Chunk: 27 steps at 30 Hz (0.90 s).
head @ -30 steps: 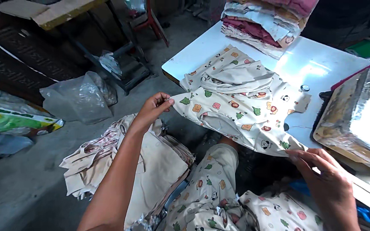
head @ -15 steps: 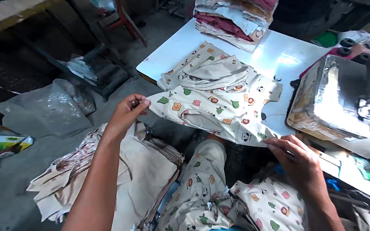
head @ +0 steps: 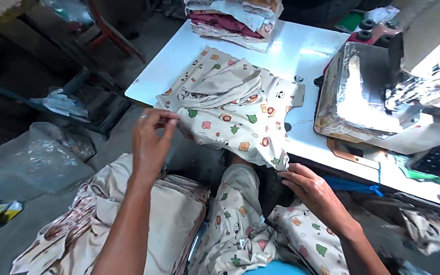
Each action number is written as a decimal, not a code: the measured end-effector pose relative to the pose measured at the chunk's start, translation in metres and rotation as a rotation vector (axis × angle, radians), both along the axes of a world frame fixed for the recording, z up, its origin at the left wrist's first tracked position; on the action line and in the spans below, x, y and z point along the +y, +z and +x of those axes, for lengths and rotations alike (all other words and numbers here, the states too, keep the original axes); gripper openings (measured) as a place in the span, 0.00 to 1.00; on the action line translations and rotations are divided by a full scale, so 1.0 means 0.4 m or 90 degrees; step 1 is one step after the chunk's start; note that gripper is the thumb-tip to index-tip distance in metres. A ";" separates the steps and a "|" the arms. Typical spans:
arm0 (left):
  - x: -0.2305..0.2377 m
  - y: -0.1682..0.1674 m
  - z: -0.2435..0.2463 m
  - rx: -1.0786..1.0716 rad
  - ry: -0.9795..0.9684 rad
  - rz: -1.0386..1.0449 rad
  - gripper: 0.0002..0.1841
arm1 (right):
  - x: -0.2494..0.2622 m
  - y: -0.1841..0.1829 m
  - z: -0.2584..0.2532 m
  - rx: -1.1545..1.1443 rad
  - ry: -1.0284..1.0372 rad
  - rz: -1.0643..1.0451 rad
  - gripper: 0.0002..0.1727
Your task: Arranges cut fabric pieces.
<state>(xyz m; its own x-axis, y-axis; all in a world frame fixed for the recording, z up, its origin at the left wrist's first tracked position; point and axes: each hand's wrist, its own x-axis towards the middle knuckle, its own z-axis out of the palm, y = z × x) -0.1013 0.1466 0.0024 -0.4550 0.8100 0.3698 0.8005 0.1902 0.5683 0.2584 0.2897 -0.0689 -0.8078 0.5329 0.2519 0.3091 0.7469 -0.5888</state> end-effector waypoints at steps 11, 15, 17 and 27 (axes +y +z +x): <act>0.397 -0.013 0.008 0.153 -0.166 -0.242 0.25 | -0.008 -0.026 0.017 0.100 -0.028 -0.035 0.14; 0.497 0.058 -0.078 0.171 0.005 -0.200 0.34 | -0.007 -0.029 0.021 0.121 -0.030 -0.040 0.14; 0.526 0.091 -0.090 0.171 0.031 -0.174 0.37 | -0.006 -0.031 0.022 0.127 -0.032 -0.040 0.14; 0.583 0.020 0.000 0.207 -0.255 -0.156 0.22 | -0.004 -0.049 0.014 0.159 -0.019 -0.044 0.12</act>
<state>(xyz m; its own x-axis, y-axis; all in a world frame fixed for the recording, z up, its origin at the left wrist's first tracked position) -0.1011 0.3800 0.0104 0.0109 0.9757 0.2187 0.9635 -0.0687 0.2587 0.2638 0.2883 -0.0885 -0.7085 0.5787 0.4039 0.1687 0.6946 -0.6994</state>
